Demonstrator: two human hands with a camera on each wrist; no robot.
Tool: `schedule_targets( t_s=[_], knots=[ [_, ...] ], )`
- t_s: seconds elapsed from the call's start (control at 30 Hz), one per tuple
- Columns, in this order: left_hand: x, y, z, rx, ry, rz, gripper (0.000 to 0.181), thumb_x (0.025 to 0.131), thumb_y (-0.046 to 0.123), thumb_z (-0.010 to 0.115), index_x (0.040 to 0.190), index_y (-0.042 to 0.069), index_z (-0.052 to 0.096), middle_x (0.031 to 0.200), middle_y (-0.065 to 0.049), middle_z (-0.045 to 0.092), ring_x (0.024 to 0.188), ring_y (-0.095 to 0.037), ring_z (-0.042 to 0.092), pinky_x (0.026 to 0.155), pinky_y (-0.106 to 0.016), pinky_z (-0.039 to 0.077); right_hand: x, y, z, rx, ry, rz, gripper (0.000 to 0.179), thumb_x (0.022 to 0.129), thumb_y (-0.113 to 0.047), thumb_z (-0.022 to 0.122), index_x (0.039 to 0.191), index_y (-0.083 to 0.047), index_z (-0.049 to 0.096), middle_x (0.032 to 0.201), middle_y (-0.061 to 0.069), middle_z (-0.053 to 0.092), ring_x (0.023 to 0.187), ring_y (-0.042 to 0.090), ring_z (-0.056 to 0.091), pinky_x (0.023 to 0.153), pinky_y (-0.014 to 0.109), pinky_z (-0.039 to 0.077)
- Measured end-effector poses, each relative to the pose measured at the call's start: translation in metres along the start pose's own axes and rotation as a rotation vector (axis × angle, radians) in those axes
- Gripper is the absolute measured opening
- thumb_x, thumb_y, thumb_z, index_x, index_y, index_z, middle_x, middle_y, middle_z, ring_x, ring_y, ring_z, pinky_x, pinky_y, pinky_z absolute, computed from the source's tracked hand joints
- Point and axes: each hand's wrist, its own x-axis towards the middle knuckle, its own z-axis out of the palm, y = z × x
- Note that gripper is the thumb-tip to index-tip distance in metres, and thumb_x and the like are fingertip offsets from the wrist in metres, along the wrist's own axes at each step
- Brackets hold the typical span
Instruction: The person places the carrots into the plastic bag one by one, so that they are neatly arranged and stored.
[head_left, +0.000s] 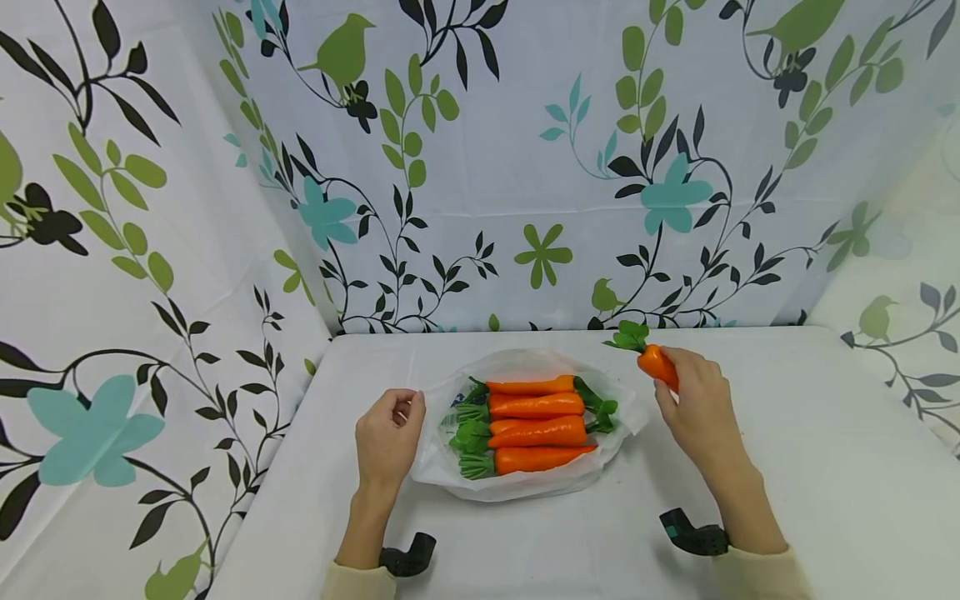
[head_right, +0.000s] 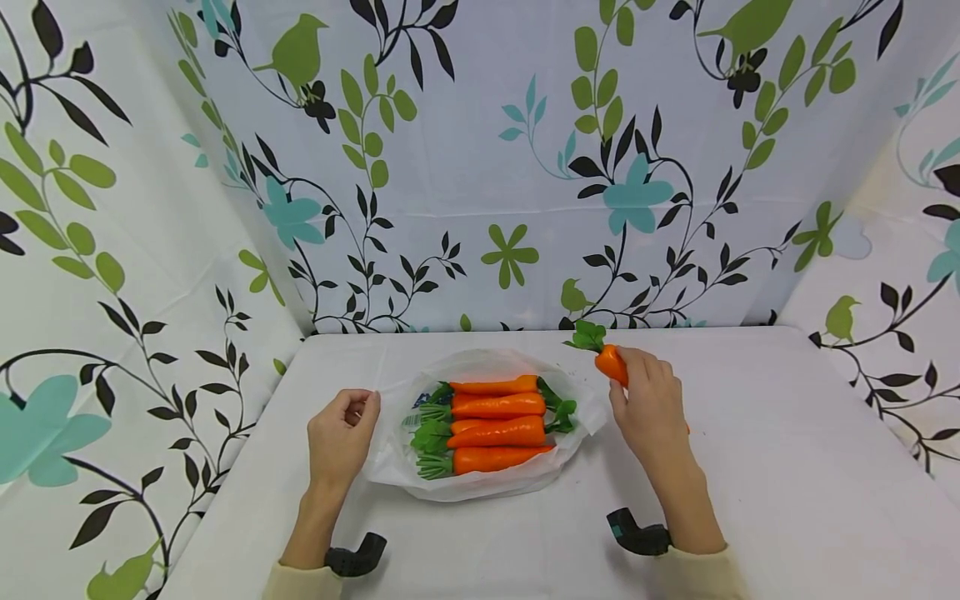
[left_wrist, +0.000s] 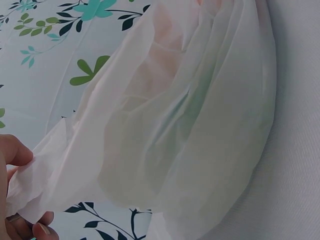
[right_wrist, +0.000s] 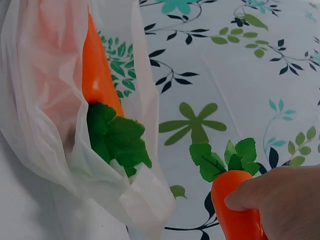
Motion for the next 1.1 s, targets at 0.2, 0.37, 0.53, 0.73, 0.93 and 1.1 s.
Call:
schedule_targets(
  t_s=[0.2, 0.37, 0.53, 0.73, 0.93, 1.1],
  knots=[
    [0.000, 0.000, -0.001, 0.003, 0.004, 0.002, 0.010, 0.090, 0.012, 0.070, 0.087, 0.003, 0.072, 0.065, -0.004, 0.064, 0.058, -0.011, 0.056, 0.055, -0.023, 0.049, 0.000, -0.016, 0.007, -0.007, 0.001, -0.095, 0.049, 0.083, 0.004, 0.074, 0.128, 0.005, 0.055, 0.124, 0.026, 0.061, 0.107, 0.045, 0.054, 0.086, 0.059, 0.047],
    [0.000, 0.000, -0.001, 0.002, 0.004, 0.002, 0.010, 0.090, 0.012, 0.070, 0.087, 0.003, 0.072, 0.065, -0.004, 0.064, 0.057, -0.010, 0.056, 0.054, -0.023, 0.048, -0.002, -0.028, 0.014, -0.004, -0.008, -0.154, 0.051, 0.082, 0.002, 0.076, 0.128, 0.004, 0.056, 0.125, 0.023, 0.062, 0.109, 0.042, 0.055, 0.085, 0.056, 0.047],
    [0.000, 0.000, -0.001, 0.000, 0.003, -0.001, 0.011, 0.090, 0.013, 0.070, 0.087, 0.003, 0.072, 0.065, -0.004, 0.063, 0.058, -0.011, 0.055, 0.055, -0.026, 0.049, -0.005, -0.040, 0.021, -0.001, -0.020, -0.215, 0.055, 0.079, 0.002, 0.079, 0.130, 0.003, 0.057, 0.127, 0.020, 0.062, 0.112, 0.039, 0.056, 0.087, 0.053, 0.048],
    [0.000, 0.000, -0.001, 0.004, 0.002, 0.001, 0.010, 0.090, 0.013, 0.070, 0.087, 0.003, 0.072, 0.064, -0.003, 0.063, 0.058, -0.011, 0.055, 0.055, -0.026, 0.049, -0.008, -0.055, 0.028, 0.006, -0.049, -0.291, 0.055, 0.080, 0.001, 0.079, 0.131, 0.000, 0.058, 0.130, 0.017, 0.062, 0.117, 0.036, 0.056, 0.092, 0.052, 0.047],
    [0.000, -0.001, 0.000, -0.001, -0.001, -0.001, 0.010, 0.091, 0.013, 0.070, 0.087, 0.003, 0.072, 0.065, -0.003, 0.063, 0.058, -0.010, 0.055, 0.055, -0.024, 0.049, -0.012, -0.069, 0.036, 0.014, -0.091, -0.354, 0.056, 0.081, -0.001, 0.079, 0.133, -0.003, 0.058, 0.132, 0.014, 0.063, 0.121, 0.034, 0.056, 0.097, 0.051, 0.046],
    [-0.001, -0.001, 0.001, -0.005, -0.001, -0.003, 0.010, 0.091, 0.013, 0.070, 0.087, 0.003, 0.072, 0.065, -0.003, 0.064, 0.058, -0.010, 0.056, 0.055, -0.024, 0.049, -0.015, -0.077, 0.043, 0.016, -0.105, -0.394, 0.054, 0.081, -0.002, 0.079, 0.132, -0.006, 0.060, 0.132, 0.011, 0.063, 0.121, 0.031, 0.056, 0.099, 0.050, 0.046]
  ],
)
